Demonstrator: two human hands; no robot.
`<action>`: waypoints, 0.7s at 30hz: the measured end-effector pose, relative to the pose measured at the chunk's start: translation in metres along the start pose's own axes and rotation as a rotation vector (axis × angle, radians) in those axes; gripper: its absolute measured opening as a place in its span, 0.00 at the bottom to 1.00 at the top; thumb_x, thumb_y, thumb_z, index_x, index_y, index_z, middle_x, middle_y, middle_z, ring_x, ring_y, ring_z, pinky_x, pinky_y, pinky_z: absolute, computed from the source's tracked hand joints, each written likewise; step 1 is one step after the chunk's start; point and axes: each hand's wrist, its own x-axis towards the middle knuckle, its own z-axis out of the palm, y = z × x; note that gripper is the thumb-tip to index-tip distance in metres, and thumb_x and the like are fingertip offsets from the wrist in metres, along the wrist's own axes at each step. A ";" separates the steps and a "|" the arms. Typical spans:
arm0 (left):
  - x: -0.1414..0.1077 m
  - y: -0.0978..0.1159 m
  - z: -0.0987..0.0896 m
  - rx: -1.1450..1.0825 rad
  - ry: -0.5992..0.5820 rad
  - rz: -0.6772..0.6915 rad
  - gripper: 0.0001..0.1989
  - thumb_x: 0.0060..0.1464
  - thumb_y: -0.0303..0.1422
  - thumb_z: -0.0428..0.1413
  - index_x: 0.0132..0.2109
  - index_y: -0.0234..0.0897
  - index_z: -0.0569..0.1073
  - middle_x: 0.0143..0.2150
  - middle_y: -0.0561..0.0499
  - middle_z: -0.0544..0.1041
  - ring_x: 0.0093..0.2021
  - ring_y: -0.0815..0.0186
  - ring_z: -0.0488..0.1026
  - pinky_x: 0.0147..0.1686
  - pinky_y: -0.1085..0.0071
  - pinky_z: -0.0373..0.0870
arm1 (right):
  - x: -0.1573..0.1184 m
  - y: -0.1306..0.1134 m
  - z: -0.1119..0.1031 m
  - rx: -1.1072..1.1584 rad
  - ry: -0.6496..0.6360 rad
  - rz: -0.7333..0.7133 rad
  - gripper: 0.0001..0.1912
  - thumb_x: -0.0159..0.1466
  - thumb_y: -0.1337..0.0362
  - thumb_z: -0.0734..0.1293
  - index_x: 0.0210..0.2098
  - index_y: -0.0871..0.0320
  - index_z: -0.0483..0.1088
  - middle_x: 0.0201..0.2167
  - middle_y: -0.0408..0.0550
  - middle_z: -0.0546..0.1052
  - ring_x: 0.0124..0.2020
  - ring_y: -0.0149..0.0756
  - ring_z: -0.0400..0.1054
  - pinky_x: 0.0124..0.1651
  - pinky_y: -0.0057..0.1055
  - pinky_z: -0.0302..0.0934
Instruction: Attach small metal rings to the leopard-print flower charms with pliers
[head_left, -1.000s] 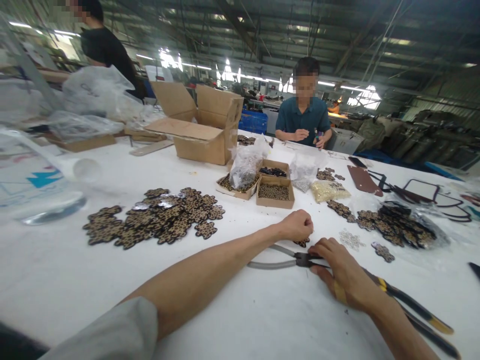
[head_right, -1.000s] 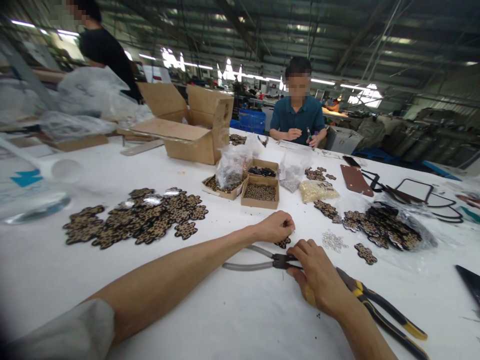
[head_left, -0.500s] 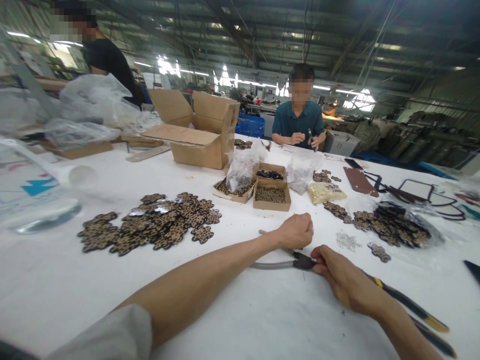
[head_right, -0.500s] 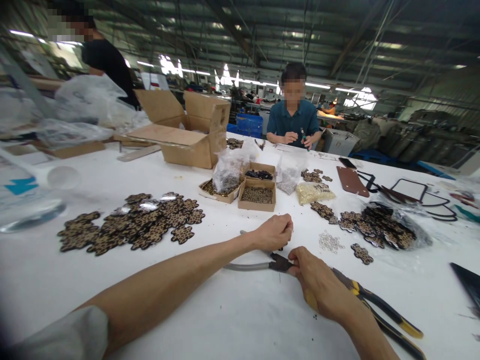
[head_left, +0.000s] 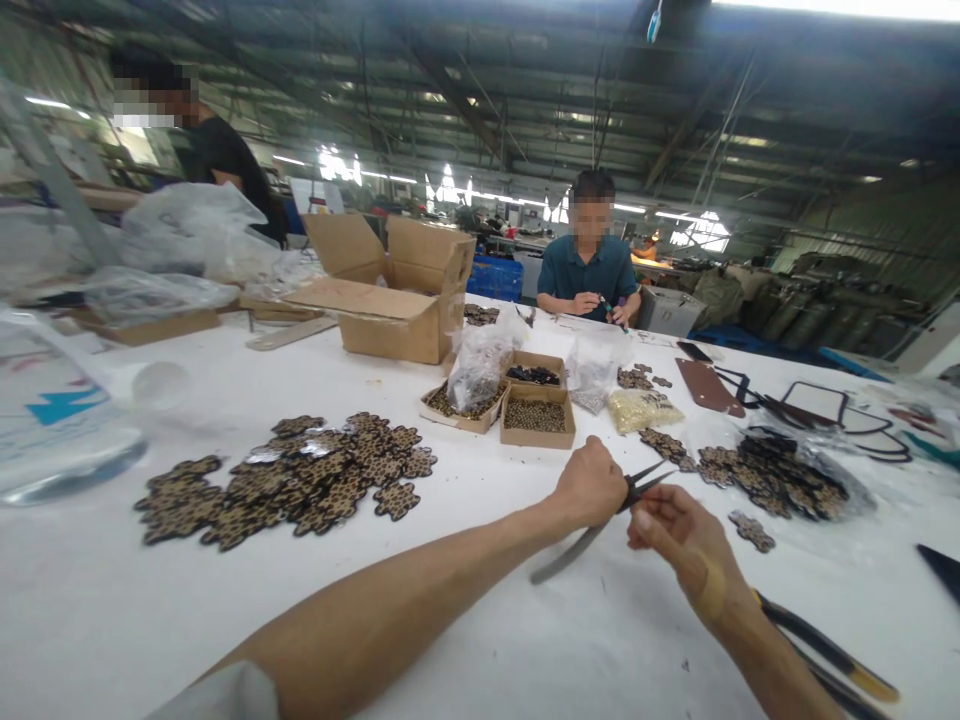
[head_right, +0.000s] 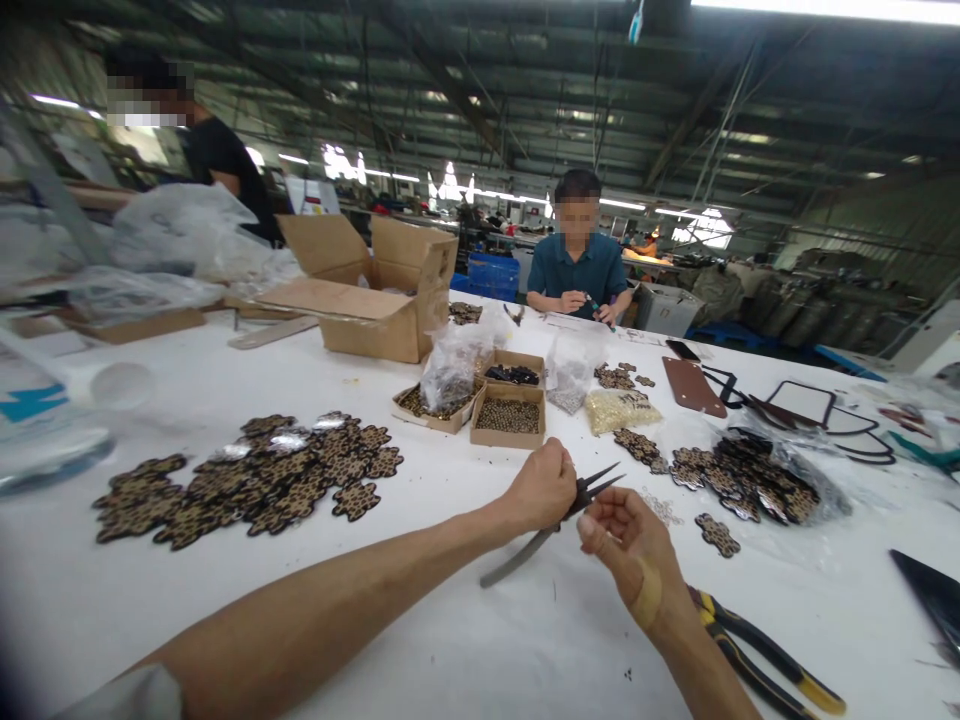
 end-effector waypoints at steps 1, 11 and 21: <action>-0.001 0.003 -0.002 -0.032 0.032 -0.028 0.12 0.58 0.32 0.50 0.45 0.29 0.70 0.39 0.35 0.78 0.38 0.57 0.75 0.32 0.70 0.63 | -0.004 -0.001 0.010 -0.003 -0.064 0.016 0.25 0.57 0.51 0.76 0.45 0.59 0.67 0.35 0.50 0.75 0.34 0.39 0.71 0.36 0.35 0.68; -0.020 0.026 -0.004 -0.501 0.082 -0.267 0.12 0.61 0.39 0.47 0.44 0.35 0.68 0.27 0.49 0.74 0.24 0.65 0.70 0.22 0.72 0.60 | -0.026 -0.006 0.052 -0.113 -0.114 0.070 0.15 0.62 0.54 0.66 0.40 0.60 0.70 0.16 0.38 0.65 0.15 0.29 0.55 0.19 0.27 0.52; 0.006 0.016 -0.025 -0.667 0.041 -0.029 0.01 0.55 0.29 0.51 0.34 0.36 0.66 0.26 0.51 0.74 0.25 0.69 0.73 0.24 0.76 0.67 | -0.017 -0.014 0.035 0.408 -0.192 0.021 0.31 0.48 0.70 0.66 0.52 0.58 0.74 0.41 0.56 0.74 0.45 0.48 0.66 0.24 0.29 0.60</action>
